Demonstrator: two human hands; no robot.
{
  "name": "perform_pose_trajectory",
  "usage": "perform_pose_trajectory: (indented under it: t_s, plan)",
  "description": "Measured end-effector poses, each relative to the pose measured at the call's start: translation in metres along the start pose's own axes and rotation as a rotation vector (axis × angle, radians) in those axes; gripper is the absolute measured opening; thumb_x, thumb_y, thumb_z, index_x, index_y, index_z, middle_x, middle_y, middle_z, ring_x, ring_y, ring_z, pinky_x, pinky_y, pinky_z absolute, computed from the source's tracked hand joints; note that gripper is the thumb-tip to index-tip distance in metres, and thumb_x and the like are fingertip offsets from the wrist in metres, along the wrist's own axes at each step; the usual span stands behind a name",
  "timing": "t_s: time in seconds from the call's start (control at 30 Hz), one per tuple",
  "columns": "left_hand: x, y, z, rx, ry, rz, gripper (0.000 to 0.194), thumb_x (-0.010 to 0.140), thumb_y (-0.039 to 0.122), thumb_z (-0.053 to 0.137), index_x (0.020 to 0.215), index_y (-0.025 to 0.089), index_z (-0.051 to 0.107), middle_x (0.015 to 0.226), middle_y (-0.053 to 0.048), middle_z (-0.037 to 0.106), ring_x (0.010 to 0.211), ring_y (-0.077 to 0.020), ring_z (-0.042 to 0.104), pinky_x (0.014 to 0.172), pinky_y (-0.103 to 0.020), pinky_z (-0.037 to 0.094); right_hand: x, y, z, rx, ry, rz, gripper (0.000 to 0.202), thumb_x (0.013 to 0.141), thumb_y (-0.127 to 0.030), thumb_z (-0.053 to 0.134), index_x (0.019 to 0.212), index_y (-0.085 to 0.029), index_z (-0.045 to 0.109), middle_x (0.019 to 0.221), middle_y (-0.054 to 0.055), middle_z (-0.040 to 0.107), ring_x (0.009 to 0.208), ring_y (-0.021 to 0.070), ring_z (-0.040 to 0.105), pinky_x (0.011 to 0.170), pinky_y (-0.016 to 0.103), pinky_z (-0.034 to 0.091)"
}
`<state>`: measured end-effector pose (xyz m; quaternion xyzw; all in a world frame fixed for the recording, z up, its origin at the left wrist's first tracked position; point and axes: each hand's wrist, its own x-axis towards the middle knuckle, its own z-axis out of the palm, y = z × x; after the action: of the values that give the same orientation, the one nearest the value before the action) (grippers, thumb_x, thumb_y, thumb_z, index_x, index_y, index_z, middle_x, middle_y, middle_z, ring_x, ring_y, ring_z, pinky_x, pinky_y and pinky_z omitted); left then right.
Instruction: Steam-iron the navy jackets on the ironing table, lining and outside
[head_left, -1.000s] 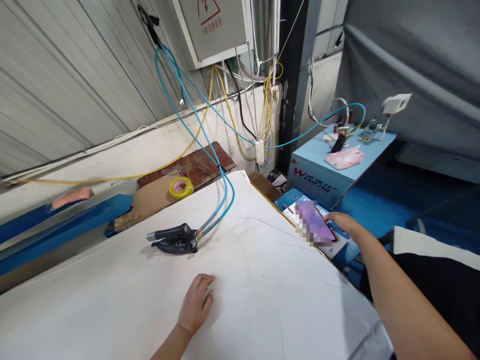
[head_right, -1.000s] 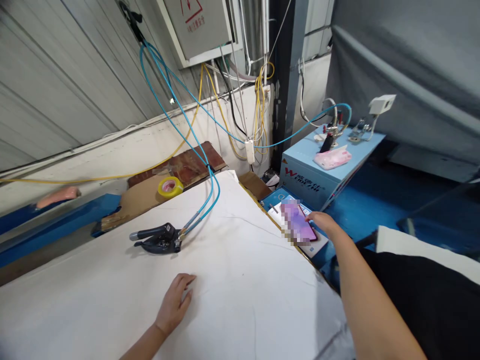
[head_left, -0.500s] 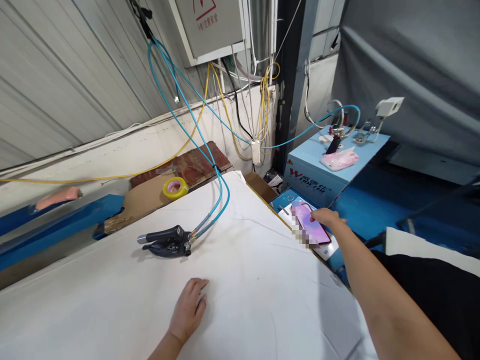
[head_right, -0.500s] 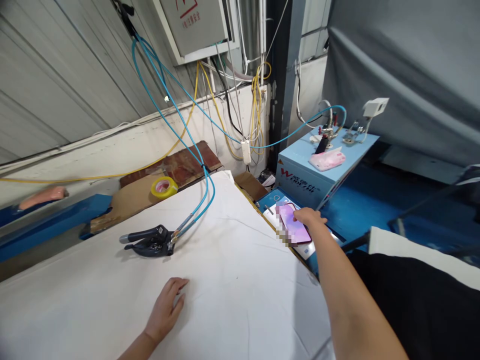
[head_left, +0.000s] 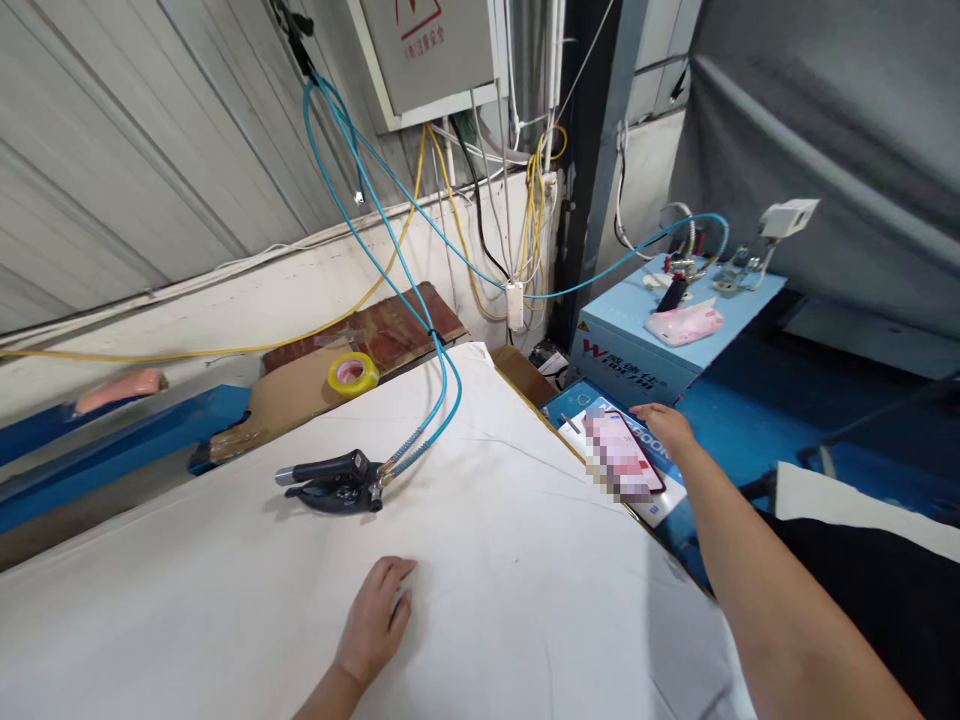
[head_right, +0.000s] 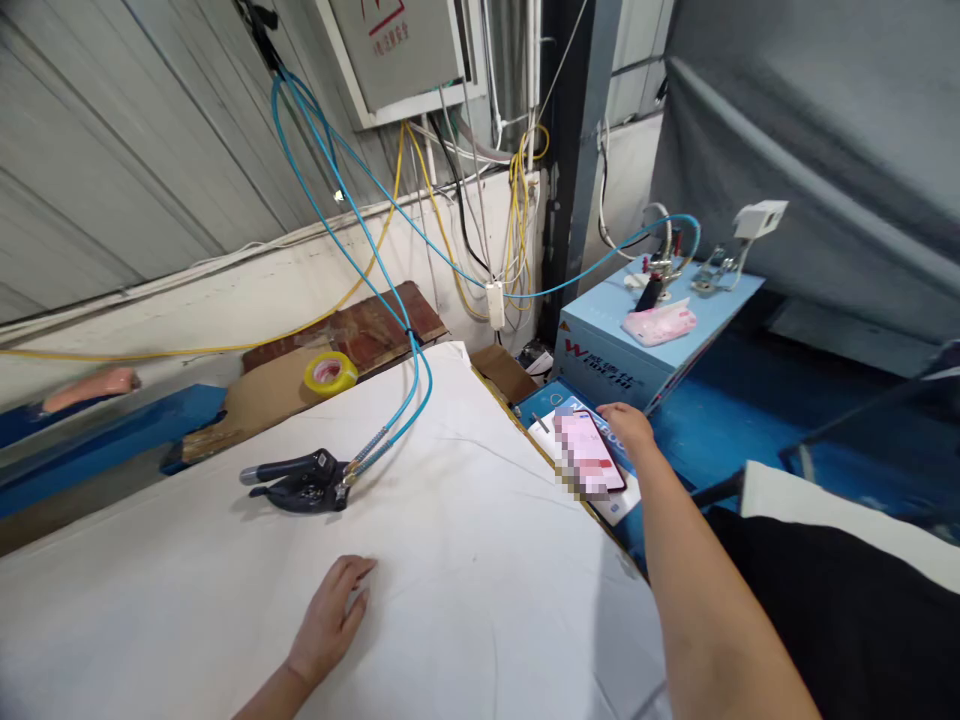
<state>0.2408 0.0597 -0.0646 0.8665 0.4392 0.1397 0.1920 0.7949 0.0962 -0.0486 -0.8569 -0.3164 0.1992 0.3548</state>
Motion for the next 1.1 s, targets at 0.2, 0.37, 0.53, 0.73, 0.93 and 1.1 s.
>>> perform_pose_trajectory:
  t_s: [0.2,0.37,0.53,0.73,0.93,1.1]
  plan:
    - [0.001,-0.001,0.000,0.013,0.032,0.022,0.031,0.079,0.024,0.041,0.108,0.020,0.052,0.104,-0.010,0.052,0.099,-0.0201,0.051,0.086,-0.036,0.045,-0.029,-0.019,-0.007,0.027,0.045,0.063,0.024,0.067,-0.031,0.045,0.075,-0.018,0.063,0.078,0.005,0.065,0.068,0.0162,0.056,0.055,0.024,0.039]
    - [0.003,0.003,-0.004,-0.036,0.031,0.012,0.032,0.079,0.022,0.041,0.108,0.020,0.052,0.103,-0.009,0.052,0.098,-0.0198,0.051,0.085,-0.036,0.045,-0.101,-0.078,0.043,-0.036,-0.155,-0.236,0.018,0.068,-0.026,0.045,0.069,-0.019,0.061,0.071,0.001,0.063,0.070,0.0141,0.053,0.062,0.023,0.037]
    - [0.007,0.010,-0.005,-0.183,0.034,-0.040,0.030,0.076,0.020,0.041,0.103,0.019,0.053,0.097,-0.008,0.052,0.091,-0.0180,0.053,0.080,-0.034,0.047,-0.197,-0.146,0.108,-0.125,-0.306,-0.482,0.015,0.068,-0.019,0.047,0.069,-0.020,0.062,0.078,0.002,0.062,0.080,0.0148,0.051,0.072,0.024,0.034]
    - [0.006,0.012,-0.020,-0.368,0.222,-0.183,0.031,0.078,0.024,0.038,0.108,0.018,0.046,0.096,-0.007,0.051,0.083,-0.0154,0.053,0.070,-0.031,0.048,-0.283,-0.188,0.163,-0.067,-0.427,-0.538,0.016,0.070,-0.017,0.047,0.072,-0.022,0.061,0.077,-0.001,0.063,0.075,0.0123,0.052,0.067,0.021,0.035]
    - [-0.017,0.000,-0.050,-0.340,0.389,-0.243,0.040,0.079,0.029,0.039,0.119,0.021,0.039,0.116,-0.009,0.047,0.098,-0.0184,0.049,0.078,-0.035,0.045,-0.339,-0.203,0.206,0.111,-0.537,-0.503,0.016,0.071,-0.016,0.045,0.079,-0.021,0.057,0.075,-0.002,0.062,0.069,0.0105,0.053,0.063,0.020,0.036]
    - [-0.049,-0.021,-0.064,-0.355,0.456,-0.353,0.046,0.080,0.035,0.038,0.124,0.022,0.034,0.118,-0.009,0.047,0.098,-0.0191,0.049,0.077,-0.036,0.045,-0.373,-0.217,0.229,0.137,-0.573,-0.526,0.016,0.071,-0.015,0.045,0.081,-0.021,0.055,0.073,-0.002,0.060,0.067,0.0098,0.052,0.062,0.020,0.036]
